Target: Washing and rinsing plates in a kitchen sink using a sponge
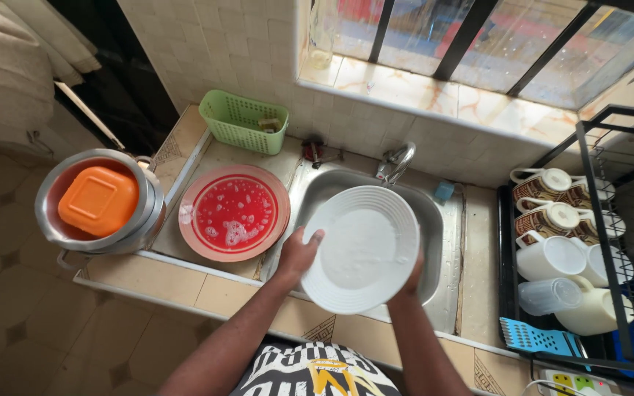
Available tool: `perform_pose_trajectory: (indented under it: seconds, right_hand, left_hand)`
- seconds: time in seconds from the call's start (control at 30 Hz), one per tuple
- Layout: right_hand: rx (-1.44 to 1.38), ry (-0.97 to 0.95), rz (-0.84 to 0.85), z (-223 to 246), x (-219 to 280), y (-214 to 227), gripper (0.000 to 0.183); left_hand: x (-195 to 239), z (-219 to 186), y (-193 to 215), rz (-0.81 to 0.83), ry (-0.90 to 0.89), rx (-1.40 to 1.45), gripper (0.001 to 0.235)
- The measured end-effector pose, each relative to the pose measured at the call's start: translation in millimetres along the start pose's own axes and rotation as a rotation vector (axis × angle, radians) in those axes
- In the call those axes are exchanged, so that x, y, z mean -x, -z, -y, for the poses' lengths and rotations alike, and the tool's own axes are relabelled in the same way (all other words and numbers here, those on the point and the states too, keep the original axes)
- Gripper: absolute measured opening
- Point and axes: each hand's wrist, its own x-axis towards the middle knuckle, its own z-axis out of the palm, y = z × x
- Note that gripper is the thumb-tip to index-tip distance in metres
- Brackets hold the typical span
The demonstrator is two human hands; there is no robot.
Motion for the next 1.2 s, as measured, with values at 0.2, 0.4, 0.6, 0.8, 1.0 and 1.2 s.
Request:
perform_pose_trajectory:
  seconds: [0.2, 0.4, 0.6, 0.8, 1.0, 1.2]
  right_hand:
    - [0.005, -0.008, -0.302, -32, 33, -27, 0.062]
    - [0.246, 0.275, -0.248, -14, 33, -24, 0.073]
    - [0.359, 0.315, -0.079, 31, 8, -19, 0.085]
    - [0.151, 0.147, 0.084, 51, -40, 48, 0.084]
    - [-0.081, 0.104, 0.251, 26, -64, 118, 0.056]
    - [-0.065, 0.106, 0.128, -20, -37, 177, 0.056]
  left_hand:
    - [4, 0, 3, -0.129, 0.032, -0.018, 0.075]
    - [3, -2, 6, -0.12, -0.008, -0.125, 0.08]
    - [16, -13, 16, 0.069, -0.097, -0.166, 0.07]
    - [61, -62, 16, 0.271, -0.117, -0.179, 0.073]
    - [42, -53, -9, 0.37, -0.207, -0.227, 0.071]
    - [46, -60, -35, 0.35, -0.2, -0.074, 0.068]
